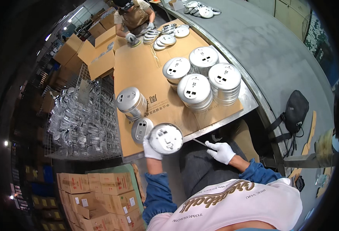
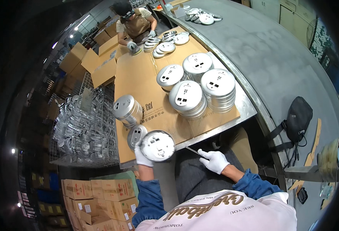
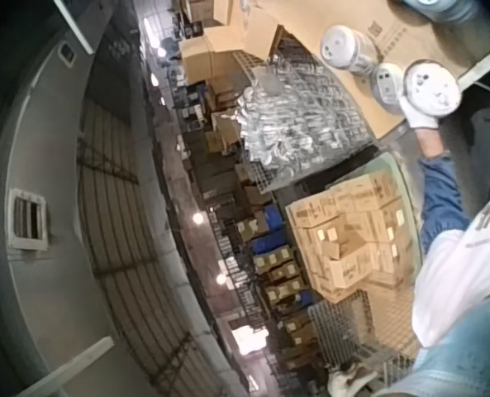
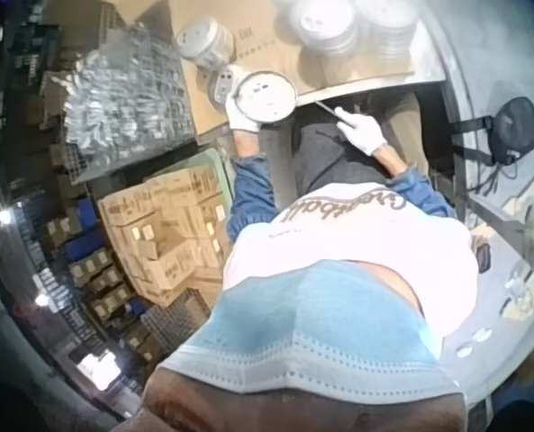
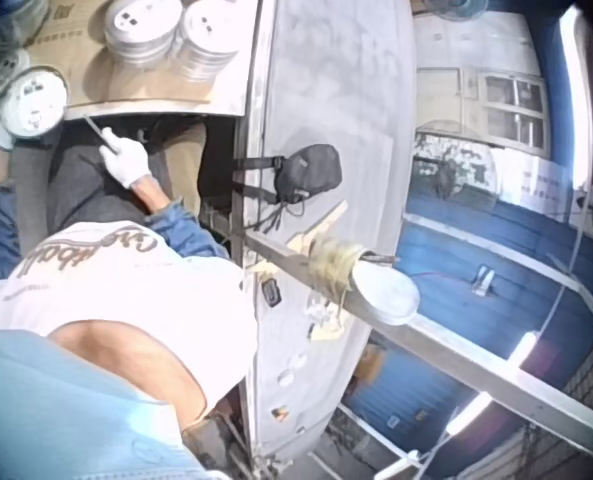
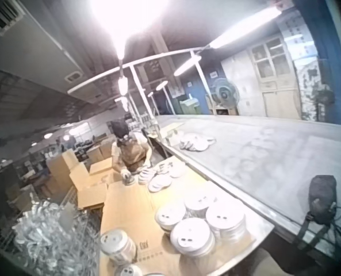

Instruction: The person deburrs circular metal casings using a handheld scraper tool, scraping around the inner and outer edges of each component before setting it on the table.

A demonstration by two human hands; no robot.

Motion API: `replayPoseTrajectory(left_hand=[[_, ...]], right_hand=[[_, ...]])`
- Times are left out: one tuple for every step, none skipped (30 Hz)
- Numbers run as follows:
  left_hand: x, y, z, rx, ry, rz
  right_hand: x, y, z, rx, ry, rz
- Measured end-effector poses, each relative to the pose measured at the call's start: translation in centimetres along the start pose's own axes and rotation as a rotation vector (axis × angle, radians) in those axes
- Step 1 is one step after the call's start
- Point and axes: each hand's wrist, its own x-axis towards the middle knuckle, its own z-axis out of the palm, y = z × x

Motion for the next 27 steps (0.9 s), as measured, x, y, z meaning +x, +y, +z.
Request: replayPoseTrajectory(left_hand=[[0.8, -1.4, -1.4, -0.107, -0.045, -0.085], [1.0, -2.6, -1.9, -0.237, -0.189, -0.12], [1.1, -3.9, -2.5, -0.261, -0.136, -0.13], [1.2, -4.9, -2.7, -0.284, -0.084, -0.139], [1.3, -5.4, -3.0, -0.307, -0.143, -0.164], [1.1, -5.8, -3.4, -0.308, -0.138, -0.166], [0.4, -6.0, -2.5, -0.335, -0.162, -0.207], [-0.1, -6.2, -2.0, -0.363, -0.185, -0.247], [-0.4, -6.5, -2.6, -0.288, -0.164, -0.282], [-0.5, -6.7, -2.5, -0.369, -0.184, -0.305], [-0.8, -7.2, -2.4, -0.396, -0.127, -0.283], [-1.1, -7.7, -2.3, -0.423, -0.07, -0.261], [-1.2, -8.3, -2.7, -0.426, -0.064, -0.257], [-1.0, -8.9, -3.2, -0.415, 0.052, -0.187], [-1.0, -9.6, -3.7, -0.402, 0.168, -0.117], [-1.2, -10.0, -3.0, -0.446, 0.279, -0.09], [-1.3, -10.6, -3.3, -0.369, 0.286, -0.039], [-1.4, -11.0, -3.7, -0.291, 0.292, 0.011], [-1.6, -11.1, -3.4, -0.295, 0.299, 0.008], [-1.9, -11.0, -2.6, -0.037, 0.439, 0.065], [-2.1, -10.8, -1.8, 0.225, 0.573, 0.119], [-2.4, -10.4, -1.2, 0.297, 0.549, 0.21], [-2.1, -10.1, -1.7, 0.438, 0.499, 0.344], [-1.7, -9.6, -2.2, 0.58, 0.446, 0.477], [-1.6, -8.8, -1.7, 0.59, 0.446, 0.497], [-1.6, -7.7, -0.6, 0.6, 0.45, 0.518], [-1.6, -6.8, 0.0, 0.616, 0.455, 0.538]], right_hand=[[0.0, 0.1, 0.0, 0.029, 0.03, 0.003], [-0.1, 0.1, -0.1, 0.057, 0.062, 0.007], [-0.2, 0.4, 0.1, 0.113, 0.116, 0.001], [-0.4, 0.8, 0.3, 0.153, 0.167, -0.017], [-0.5, 1.1, 0.4, 0.17, 0.195, -0.017], [-0.5, 1.2, 0.5, 0.187, 0.221, -0.019], [-0.5, 1.3, 0.4, 0.176, 0.193, 0.018], [-0.6, 1.3, 0.2, 0.175, 0.188, 0.022], [-0.7, 1.0, 0.1, 0.212, 0.157, 0.07], [-0.6, 0.6, 0.0, 0.25, 0.125, 0.114], [-0.6, 0.6, 0.1, 0.251, 0.119, 0.113], [-0.5, 0.7, 0.3, 0.253, 0.128, 0.087], [-0.5, 0.7, 0.5, 0.255, 0.134, 0.062], [-0.5, 0.5, 0.5, 0.257, 0.127, 0.061], [-0.4, 0.3, 0.5, 0.269, 0.102, 0.079], [-0.4, 0.2, 0.4, 0.28, 0.077, 0.098], [-0.5, 0.1, 0.4, 0.291, 0.067, 0.118], [-0.5, 0.1, 0.4, 0.29, 0.06, 0.12], [-0.6, 0.3, 0.4, 0.296, 0.077, 0.117], [-0.7, 0.4, 0.3, 0.303, 0.093, 0.113], [-0.7, 0.3, 0.2, 0.284, 0.088, 0.135], [-0.7, 0.3, 0.1, 0.282, 0.078, 0.136], [-0.8, 0.4, 0.2, 0.287, 0.076, 0.146], [-0.8, 0.4, 0.2, 0.291, 0.073, 0.156], [-0.8, 0.5, 0.1, 0.3, 0.076, 0.16], [-0.8, 0.5, 0.0, 0.31, 0.076, 0.163], [-0.8, 0.5, 0.0, 0.312, 0.068, 0.171]])
